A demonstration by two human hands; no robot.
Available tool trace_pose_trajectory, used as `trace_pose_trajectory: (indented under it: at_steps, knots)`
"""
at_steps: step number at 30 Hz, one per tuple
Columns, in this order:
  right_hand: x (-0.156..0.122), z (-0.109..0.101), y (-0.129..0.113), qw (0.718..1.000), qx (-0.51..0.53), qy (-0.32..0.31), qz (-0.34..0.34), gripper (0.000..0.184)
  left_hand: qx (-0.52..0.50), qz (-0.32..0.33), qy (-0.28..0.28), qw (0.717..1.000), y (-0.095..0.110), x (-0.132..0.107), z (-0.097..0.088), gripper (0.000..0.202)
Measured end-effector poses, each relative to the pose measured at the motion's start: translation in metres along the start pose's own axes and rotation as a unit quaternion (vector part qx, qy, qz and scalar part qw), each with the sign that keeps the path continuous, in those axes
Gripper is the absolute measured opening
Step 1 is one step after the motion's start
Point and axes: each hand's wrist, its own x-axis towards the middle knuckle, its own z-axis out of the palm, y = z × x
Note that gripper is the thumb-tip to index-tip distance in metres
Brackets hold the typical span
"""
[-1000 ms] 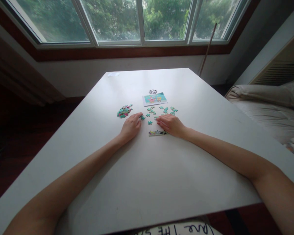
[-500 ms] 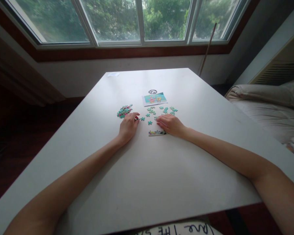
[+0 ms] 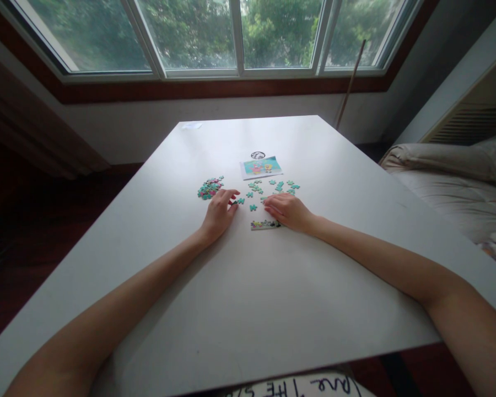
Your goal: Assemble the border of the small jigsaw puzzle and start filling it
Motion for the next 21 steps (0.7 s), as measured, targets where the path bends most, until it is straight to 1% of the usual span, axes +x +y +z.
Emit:
trace_pose_trajectory:
  at_steps: [5, 12, 21]
  knots:
    - [0.0, 0.0001, 0.0014, 1.0, 0.002, -0.001, -0.003, 0.025, -0.001, 0.015, -0.009, 1.0, 0.0005, 0.0001, 0.0007, 0.024]
    - [-0.0002, 0.0012, 0.002, 1.0, 0.0, -0.002, -0.003, 0.025, -0.007, 0.038, -0.002, 0.999, 0.0018, 0.0, 0.002, 0.019]
    - [-0.0006, 0.0027, 0.0032, 1.0, -0.004, -0.004, -0.004, 0.028, -0.033, 0.021, 0.011, 0.999, 0.0024, -0.0001, 0.0025, 0.012]
